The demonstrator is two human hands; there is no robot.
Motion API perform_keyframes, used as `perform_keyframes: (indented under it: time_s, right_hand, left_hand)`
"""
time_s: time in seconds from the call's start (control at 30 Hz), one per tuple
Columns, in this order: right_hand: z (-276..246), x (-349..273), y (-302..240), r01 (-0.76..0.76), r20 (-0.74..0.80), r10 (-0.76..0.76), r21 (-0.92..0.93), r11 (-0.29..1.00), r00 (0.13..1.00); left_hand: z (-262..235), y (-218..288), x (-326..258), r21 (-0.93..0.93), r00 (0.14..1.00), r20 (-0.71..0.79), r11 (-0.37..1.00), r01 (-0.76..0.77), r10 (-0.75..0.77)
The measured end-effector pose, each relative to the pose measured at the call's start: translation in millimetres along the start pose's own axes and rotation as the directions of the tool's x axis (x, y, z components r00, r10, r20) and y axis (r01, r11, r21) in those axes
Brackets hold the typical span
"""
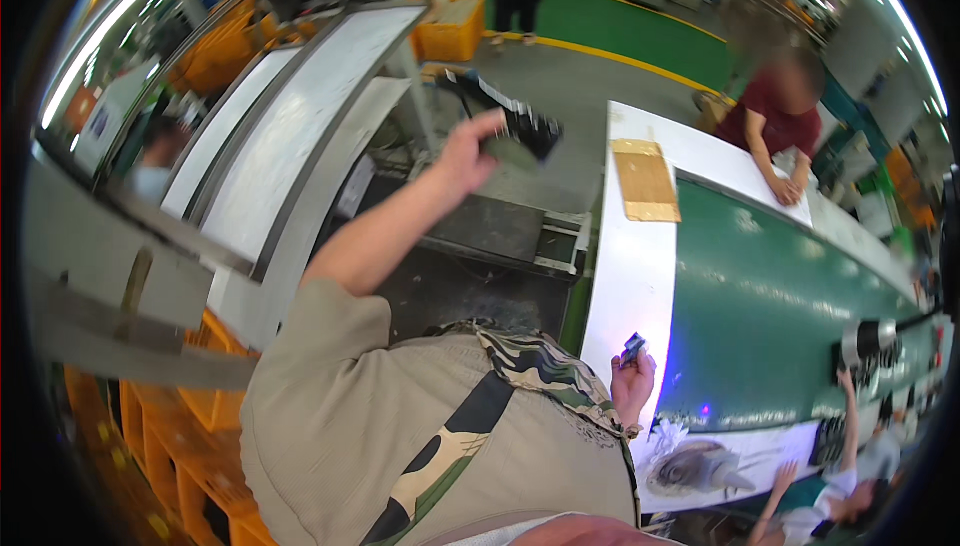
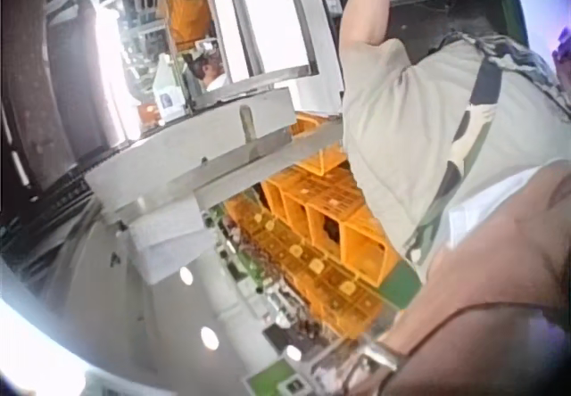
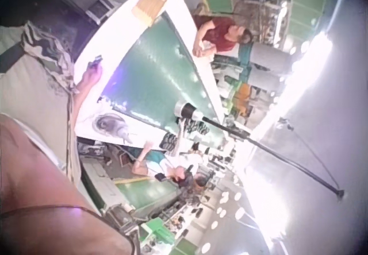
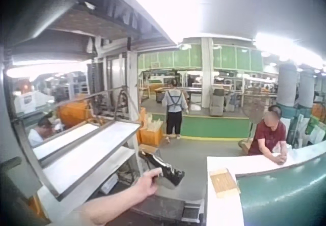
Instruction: Polish and clean manufactured shoes using a cloth and liquid.
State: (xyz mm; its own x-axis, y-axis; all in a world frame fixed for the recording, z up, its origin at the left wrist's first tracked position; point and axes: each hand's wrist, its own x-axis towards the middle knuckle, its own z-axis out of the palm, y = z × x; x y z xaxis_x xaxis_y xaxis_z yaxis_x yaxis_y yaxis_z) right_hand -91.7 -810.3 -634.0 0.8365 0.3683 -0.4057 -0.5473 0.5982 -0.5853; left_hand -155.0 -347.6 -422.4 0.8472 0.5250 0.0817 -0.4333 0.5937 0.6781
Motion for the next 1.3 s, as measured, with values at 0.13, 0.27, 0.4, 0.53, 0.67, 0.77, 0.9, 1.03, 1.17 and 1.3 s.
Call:
perform_keyframes:
  time_s: [0.13, 0.27, 0.4, 0.53, 0.67, 0.77, 0.9, 1.03, 1.17, 1.3]
  right_hand:
    - [11, 16, 7, -0.086, 0.033, 0.086, 0.008, 0.996, 0.996]
    - [5, 35, 7, -0.109, 0.102, 0.102, 0.061, 0.992, 0.990]
    - [-12, 35, 2, -0.028, 0.026, 0.026, 0.070, 0.997, 0.999]
    - [-25, 43, 11, -0.117, -0.045, 0.122, 0.109, 0.987, 0.991]
    - [-58, 35, -1, 0.019, -0.115, -0.004, 0.129, 0.991, 0.993]
    - [-51, 36, 0, 0.051, -0.095, -0.035, 0.170, 0.984, 0.995]
    - [-97, 12, -7, 0.112, -0.222, -0.064, 0.211, 0.971, 0.973]
    - [-103, -18, -4, 0.136, -0.369, -0.047, 0.218, 0.966, 0.928]
    - [-125, -53, -1, 0.159, -0.418, -0.042, 0.249, 0.955, 0.907]
    - [-153, -86, 3, 0.280, -0.540, -0.107, 0.249, 0.927, 0.835]
  left_hand:
    - [-22, 148, 2, 0.210, 0.893, -0.347, 0.952, -0.222, 0.285]
    - [-73, 286, -38, 0.637, 0.793, -0.481, 0.770, 0.022, 0.375]
    - [-122, 348, -89, 0.771, 0.785, -0.466, 0.622, 0.134, 0.409]
    - [-190, 432, -168, 0.737, 0.613, -0.598, 0.053, 0.674, 0.516]
    - [-169, 324, -63, 0.740, 0.818, -0.455, -0.362, 0.567, 0.351]
    - [-126, 350, -46, 0.558, 0.842, -0.348, -0.631, 0.539, 0.413]
    - [-92, 310, 20, 0.422, 0.862, -0.226, -0.751, 0.507, 0.455]
    - [35, 142, 96, 0.673, 0.997, 0.035, -0.739, 0.025, 0.066]
    - [87, -36, 99, 0.628, 0.903, 0.205, -0.657, -0.417, -0.377]
    - [125, -212, 35, 0.600, 0.615, 0.171, -0.414, -0.685, -0.770]
